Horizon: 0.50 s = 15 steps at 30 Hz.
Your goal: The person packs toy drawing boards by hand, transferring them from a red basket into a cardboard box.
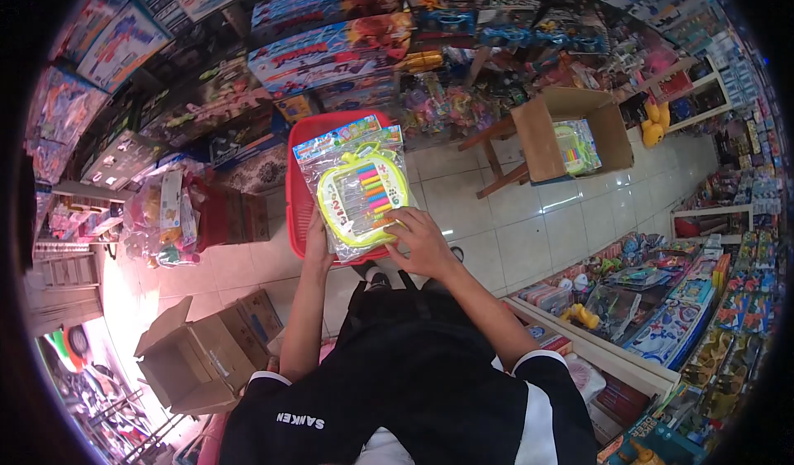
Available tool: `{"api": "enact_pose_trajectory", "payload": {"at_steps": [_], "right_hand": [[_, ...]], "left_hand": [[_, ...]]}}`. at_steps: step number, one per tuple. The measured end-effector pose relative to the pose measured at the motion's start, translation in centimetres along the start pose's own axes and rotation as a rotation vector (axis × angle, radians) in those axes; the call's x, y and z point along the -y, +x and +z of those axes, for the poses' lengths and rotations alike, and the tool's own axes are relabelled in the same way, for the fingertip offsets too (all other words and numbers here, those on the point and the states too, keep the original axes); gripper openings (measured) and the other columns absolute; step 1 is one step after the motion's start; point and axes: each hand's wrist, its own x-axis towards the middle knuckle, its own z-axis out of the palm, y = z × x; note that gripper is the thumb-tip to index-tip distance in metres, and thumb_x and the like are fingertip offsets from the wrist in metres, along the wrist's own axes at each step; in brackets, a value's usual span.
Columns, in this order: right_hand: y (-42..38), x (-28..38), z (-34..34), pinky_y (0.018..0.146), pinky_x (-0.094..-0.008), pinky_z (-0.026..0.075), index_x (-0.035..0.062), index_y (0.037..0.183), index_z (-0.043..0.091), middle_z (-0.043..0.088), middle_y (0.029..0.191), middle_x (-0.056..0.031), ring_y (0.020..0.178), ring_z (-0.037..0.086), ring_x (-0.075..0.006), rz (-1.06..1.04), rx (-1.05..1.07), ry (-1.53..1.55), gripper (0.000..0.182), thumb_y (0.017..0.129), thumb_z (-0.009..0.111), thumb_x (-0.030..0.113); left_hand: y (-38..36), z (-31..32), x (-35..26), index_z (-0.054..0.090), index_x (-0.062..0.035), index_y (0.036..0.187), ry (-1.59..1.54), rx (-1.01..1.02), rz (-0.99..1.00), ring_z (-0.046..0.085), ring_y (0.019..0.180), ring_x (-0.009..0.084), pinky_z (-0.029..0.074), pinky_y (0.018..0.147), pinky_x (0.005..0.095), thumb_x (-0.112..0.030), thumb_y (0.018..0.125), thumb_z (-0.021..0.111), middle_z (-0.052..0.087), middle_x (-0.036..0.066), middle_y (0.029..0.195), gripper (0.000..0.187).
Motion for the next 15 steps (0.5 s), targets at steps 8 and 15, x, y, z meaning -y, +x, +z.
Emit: {"api": "enact_pose_trajectory", "payload": {"at_steps": [8, 15], "right_hand": [[-7.8, -8.8, -6.6, 0.097, -0.0385, 0.041, 0.0015, 0.139, 0.029, 0.041, 0.135, -0.0196, 0.116, 0.049, -0.0294, 0.762, -0.406, 0.496, 0.073, 0.084, 0.070, 0.026], [-14.9, -13.3, -11.7, 0.092, -0.0266, 0.044, 0.0008, 0.129, 0.051, 0.062, 0.116, -0.0049, 0.106, 0.056, -0.0103, 0.845, -0.349, 0.989, 0.038, 0.099, 0.054, 0.025]], "left_hand": [[0.1, 11.0, 6.7, 0.037, -0.0058, 0.140, 0.103, 0.095, -0.060, 0.059, 0.113, 0.0183, 0.051, 0.094, 0.0321, -0.009, 0.099, 0.040, 0.055, 0.010, 0.127, 0.041], [1.3, 18.0, 13.7, 0.037, -0.0051, 0.141, 0.245, 0.116, -0.189, 0.059, 0.110, 0.0160, 0.049, 0.096, 0.0324, -0.020, 0.102, 0.044, 0.056, 0.008, 0.127, 0.043]]}}
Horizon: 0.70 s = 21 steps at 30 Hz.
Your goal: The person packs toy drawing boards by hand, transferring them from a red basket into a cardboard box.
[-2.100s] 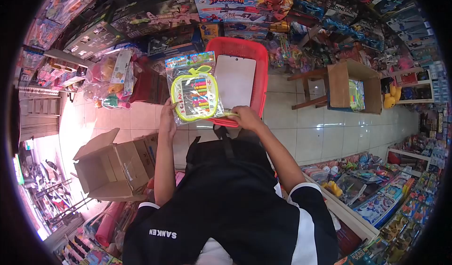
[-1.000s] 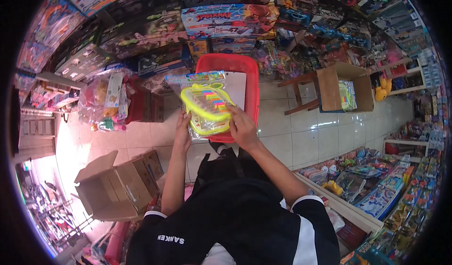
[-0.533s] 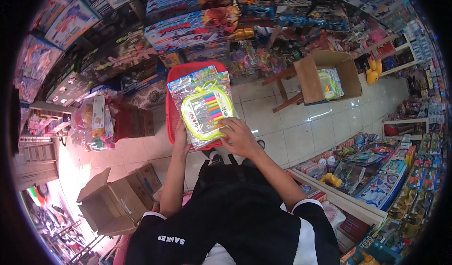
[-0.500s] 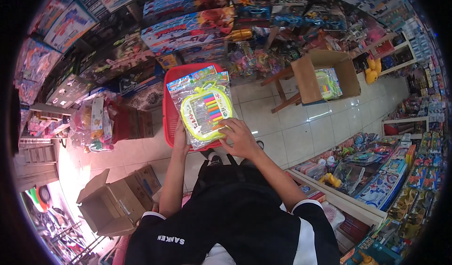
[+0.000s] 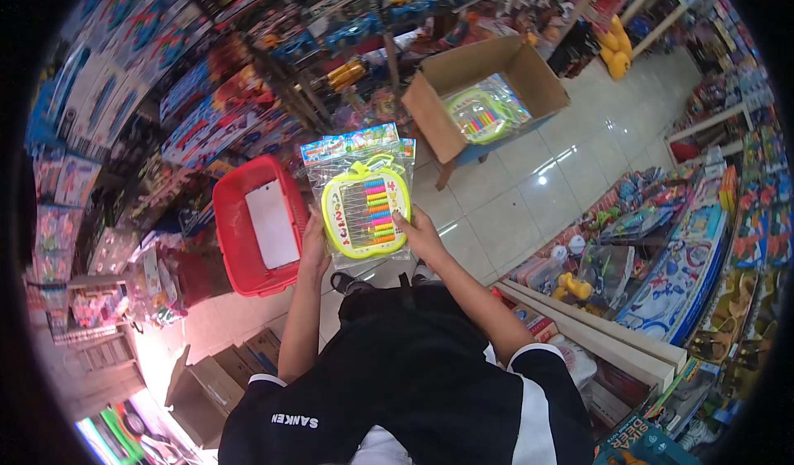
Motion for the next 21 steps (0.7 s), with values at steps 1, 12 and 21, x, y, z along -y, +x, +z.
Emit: {"api": "enact_pose_trajectory", "payload": {"at_steps": [1, 12, 21], "right_hand": [[-0.3, -0.1, -1.2, 0.091, -0.0272, 0.044, -0.0007, 0.127, 0.051, 0.063, 0.114, -0.0067, 0.104, 0.057, -0.0114, -0.007, -0.020, 0.018, 0.039, 0.099, 0.054, 0.026], [-0.6, -0.1, -8.8, 0.089, -0.0272, 0.045, -0.0023, 0.125, 0.054, 0.065, 0.110, -0.0074, 0.101, 0.058, -0.0110, 0.012, -0.212, 0.124, 0.036, 0.102, 0.049, 0.025], [3.5, 0.8, -13.6, 0.086, -0.0306, 0.049, 0.0001, 0.138, 0.038, 0.066, 0.110, -0.0144, 0.102, 0.062, -0.0158, -0.055, -0.448, 0.081, 0.045, 0.097, 0.053, 0.014]], "left_hand": [[0.2, 1.7, 0.1, 0.040, -0.0035, 0.138, 0.037, -0.006, -0.016, 0.059, 0.109, 0.0163, 0.049, 0.094, 0.0314, -0.023, 0.102, 0.043, 0.056, 0.007, 0.126, 0.041], [5.4, 10.2, 2.7, 0.049, -0.0058, 0.117, 0.415, 0.185, -0.026, 0.064, 0.087, 0.0097, 0.051, 0.077, 0.0248, -0.019, 0.099, 0.053, 0.066, 0.006, 0.097, 0.023], [14.4, 15.3, 2.8, 0.052, -0.0008, 0.120, 0.567, 0.367, -0.125, 0.060, 0.086, 0.0091, 0.048, 0.075, 0.0231, -0.022, 0.097, 0.058, 0.065, 0.006, 0.102, 0.032]]}}
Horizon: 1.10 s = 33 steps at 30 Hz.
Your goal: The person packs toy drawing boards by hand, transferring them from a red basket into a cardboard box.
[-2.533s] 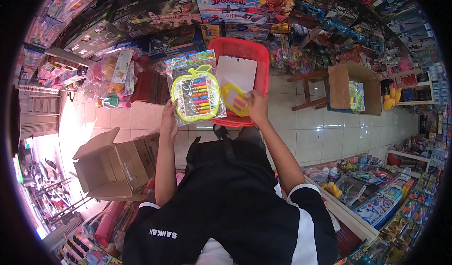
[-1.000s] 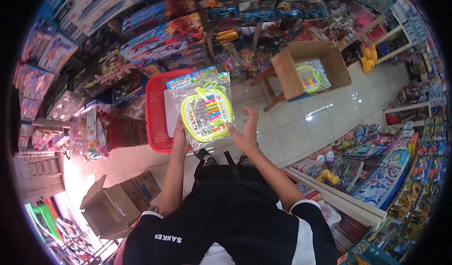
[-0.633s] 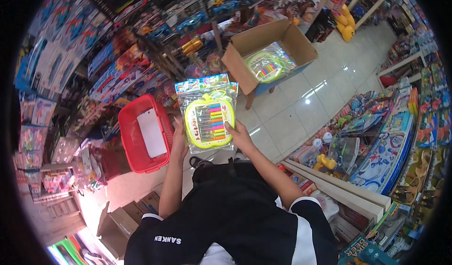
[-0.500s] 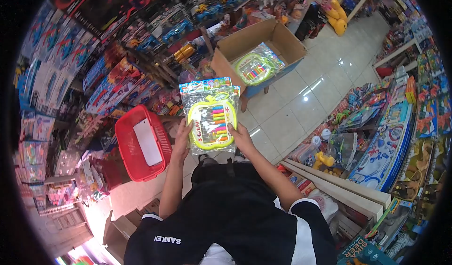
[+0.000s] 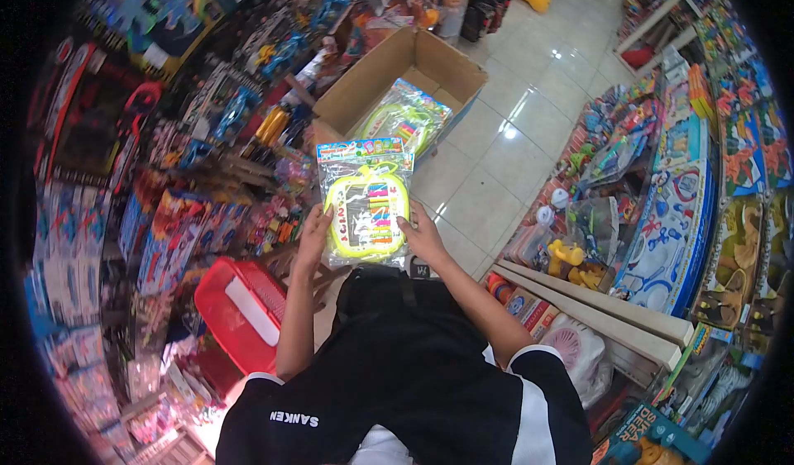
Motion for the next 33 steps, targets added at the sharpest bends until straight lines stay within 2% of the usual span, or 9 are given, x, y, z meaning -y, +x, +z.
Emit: {"api": "enact_pose_trajectory", "payload": {"at_steps": [10, 13, 15, 19, 22, 24, 26, 30, 33], "right_hand": [[10.3, 6.7, -0.7, 0.080, -0.0412, 0.052, 0.0001, 0.128, 0.048, 0.068, 0.096, -0.0216, 0.091, 0.068, -0.0300, 0.225, -0.407, -0.204, 0.045, 0.091, 0.059, 0.022], [13.4, 5.0, -0.7, 0.085, -0.0464, 0.050, -0.0004, 0.129, 0.046, 0.066, 0.098, -0.0252, 0.096, 0.064, -0.0404, 0.008, -0.525, -0.521, 0.051, 0.087, 0.062, 0.024], [14.7, 5.5, -0.2, 0.088, -0.0490, 0.048, -0.0017, 0.131, 0.043, 0.063, 0.105, -0.0285, 0.102, 0.060, -0.0450, 0.091, -0.490, -0.571, 0.056, 0.085, 0.062, 0.024], [17.2, 5.4, 0.0, 0.091, -0.0472, 0.047, -0.0139, 0.127, 0.038, 0.058, 0.113, -0.0350, 0.105, 0.059, -0.0449, 0.248, -0.424, -0.603, 0.063, 0.083, 0.063, 0.024], [18.6, 5.1, 0.5, 0.095, -0.0461, 0.046, -0.0166, 0.132, 0.035, 0.059, 0.113, -0.0329, 0.108, 0.059, -0.0416, 0.436, -0.343, -0.662, 0.070, 0.085, 0.062, 0.027], [19.3, 3.6, 1.0, 0.094, -0.0461, 0.047, -0.0219, 0.129, 0.032, 0.059, 0.111, -0.0341, 0.107, 0.059, -0.0431, 0.442, -0.367, -0.758, 0.074, 0.085, 0.061, 0.028], [19.5, 3.5, 1.0, 0.093, -0.0461, 0.048, -0.0321, 0.126, 0.023, 0.059, 0.109, -0.0365, 0.105, 0.059, -0.0470, 0.474, -0.341, -0.804, 0.084, 0.086, 0.060, 0.032], [20.3, 4.7, 0.8, 0.094, -0.0444, 0.048, -0.0241, 0.131, 0.032, 0.056, 0.119, -0.0358, 0.111, 0.059, -0.0409, 0.658, -0.292, -0.780, 0.074, 0.083, 0.058, 0.026], [20.8, 3.3, -0.2, 0.092, -0.0434, 0.049, -0.0144, 0.121, 0.053, 0.060, 0.116, -0.0314, 0.110, 0.060, -0.0386, 0.663, -0.086, -0.853, 0.054, 0.082, 0.057, 0.022]], "left_hand": [[18.5, 3.3, -5.7, 0.059, 0.0031, 0.113, 0.250, 0.334, -0.008, 0.060, 0.084, 0.0087, 0.048, 0.074, 0.0242, -0.024, 0.093, 0.064, 0.066, 0.006, 0.097, 0.034], [23.0, 3.8, -5.6, 0.061, 0.0028, 0.113, 0.349, 0.370, 0.045, 0.057, 0.080, 0.0083, 0.048, 0.073, 0.0263, -0.030, 0.096, 0.059, 0.066, 0.005, 0.092, 0.037], [25.0, 4.3, -5.8, 0.061, 0.0043, 0.107, 0.626, 0.311, 0.221, 0.065, 0.076, 0.0214, 0.049, 0.070, 0.0310, -0.031, 0.097, 0.056, 0.066, 0.015, 0.088, 0.037], [28.1, 4.7, -5.9, 0.060, 0.0061, 0.103, 0.895, 0.394, 0.406, 0.064, 0.080, 0.0323, 0.049, 0.076, 0.0385, -0.033, 0.098, 0.053, 0.061, 0.022, 0.093, 0.040], [29.8, 4.5, -4.4, 0.058, 0.0068, 0.105, 0.778, 0.429, 0.118, 0.060, 0.092, 0.0392, 0.046, 0.087, 0.0456, -0.034, 0.096, 0.056, 0.056, 0.026, 0.105, 0.041], [31.5, 3.3, -1.3, 0.051, 0.0050, 0.121, 0.978, 0.479, 0.450, 0.054, 0.108, 0.0429, 0.042, 0.096, 0.0475, -0.033, 0.092, 0.060, 0.052, 0.028, 0.116, 0.049], [31.8, 3.0, -0.2, 0.043, 0.0042, 0.129, 0.967, 0.523, 0.320, 0.050, 0.114, 0.0440, 0.041, 0.098, 0.0477, -0.032, 0.091, 0.062, 0.050, 0.029, 0.121, 0.056], [31.3, 3.8, 0.0, 0.025, 0.0027, 0.144, 0.979, 0.566, 0.086, 0.042, 0.125, 0.0468, 0.039, 0.102, 0.0481, -0.032, 0.087, 0.066, 0.043, 0.032, 0.133, 0.078], [31.2, 4.8, 0.1, 0.025, 0.0031, 0.144, 1.151, 0.513, 0.208, 0.042, 0.125, 0.0462, 0.040, 0.101, 0.0491, -0.033, 0.084, 0.069, 0.037, 0.033, 0.139, 0.082]]}}
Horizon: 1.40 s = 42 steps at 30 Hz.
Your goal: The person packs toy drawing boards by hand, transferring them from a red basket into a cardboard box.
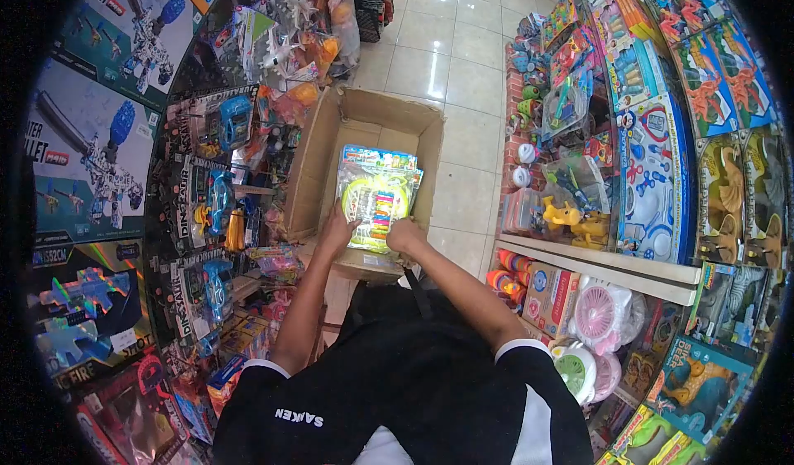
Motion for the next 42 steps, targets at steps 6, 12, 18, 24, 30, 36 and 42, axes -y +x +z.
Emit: {"api": "enact_pose_trajectory", "payload": {"at_steps": [6, 12, 18, 24, 30, 36, 42], "right_hand": [[-1.0, -2.2, -0.6, 0.071, -0.0446, 0.056, -0.0111, 0.107, 0.062, 0.067, 0.086, -0.0274, 0.078, 0.069, -0.0391, -0.295, -0.138, -0.045, 0.040, 0.091, 0.057, 0.025], [-7.1, -6.5, -3.1, 0.040, -0.0277, 0.048, -0.0093, 0.105, 0.062, 0.063, 0.068, -0.0119, 0.051, 0.061, -0.0151, -0.594, -0.166, 0.850, 0.027, 0.097, 0.051, 0.014], [0.8, -19.7, 2.3, 0.038, -0.0304, 0.047, -0.0050, 0.102, 0.064, 0.067, 0.072, -0.0150, 0.050, 0.064, -0.0197, -0.323, -0.145, 0.601, 0.027, 0.094, 0.053, 0.018], [5.2, -30.1, 8.3, 0.051, -0.0391, 0.056, -0.0059, 0.116, 0.056, 0.070, 0.092, -0.0195, 0.065, 0.071, -0.0323, 0.021, 0.376, 0.220, 0.038, 0.092, 0.052, 0.023], [4.6, -35.5, 9.8, 0.050, -0.0378, 0.056, -0.0133, 0.097, 0.062, 0.071, 0.089, -0.0219, 0.065, 0.071, -0.0302, 0.056, 0.361, -0.074, 0.033, 0.085, 0.049, 0.015], [3.9, -35.5, 10.1, 0.051, -0.0380, 0.056, -0.0128, 0.096, 0.062, 0.071, 0.081, -0.0204, 0.061, 0.070, -0.0295, 0.071, 0.343, -0.254, 0.030, 0.084, 0.047, 0.011], [3.8, -30.8, 13.3, 0.052, -0.0382, 0.057, -0.0071, 0.100, 0.063, 0.072, 0.086, -0.0176, 0.065, 0.071, -0.0279, -0.019, 0.346, -0.496, 0.030, 0.087, 0.049, 0.017]], "left_hand": [[-1.5, -2.7, -3.9, 0.034, 0.0025, 0.140, 0.258, 0.086, -0.176, 0.046, 0.124, 0.0394, 0.042, 0.100, 0.0490, -0.033, 0.084, 0.068, 0.044, 0.023, 0.137, 0.074], [-9.3, -2.3, -6.4, 0.047, 0.0000, 0.131, 0.242, -0.477, 0.076, 0.047, 0.119, 0.0355, 0.036, 0.099, 0.0513, -0.026, 0.088, 0.061, 0.050, 0.019, 0.127, 0.052], [-19.7, 7.3, -6.3, 0.053, 0.0010, 0.116, 0.157, -0.950, -0.280, 0.046, 0.112, 0.0389, 0.034, 0.099, 0.0498, -0.024, 0.092, 0.053, 0.051, 0.020, 0.111, 0.035], [-34.4, 30.1, 4.0, 0.064, -0.0003, 0.104, -0.103, -0.602, -0.786, 0.046, 0.117, 0.0411, 0.035, 0.102, 0.0486, -0.038, 0.094, 0.051, 0.056, 0.023, 0.117, 0.041], [-50.0, 41.6, 2.8, 0.062, -0.0061, 0.120, -0.977, -0.079, -1.366, 0.062, 0.104, 0.0324, 0.047, 0.084, 0.0510, -0.049, 0.090, 0.049, 0.060, 0.012, 0.126, 0.054], [-55.0, 43.9, 1.1, 0.059, -0.0090, 0.119, -1.208, -0.368, -1.423, 0.059, 0.097, 0.0257, 0.044, 0.081, 0.0434, -0.042, 0.087, 0.058, 0.060, 0.008, 0.115, 0.046], [-57.2, 42.7, 2.7, 0.058, -0.0067, 0.118, -1.234, -0.629, -1.215, 0.060, 0.092, 0.0228, 0.046, 0.075, 0.0391, -0.040, 0.089, 0.056, 0.062, 0.008, 0.111, 0.044]]}}
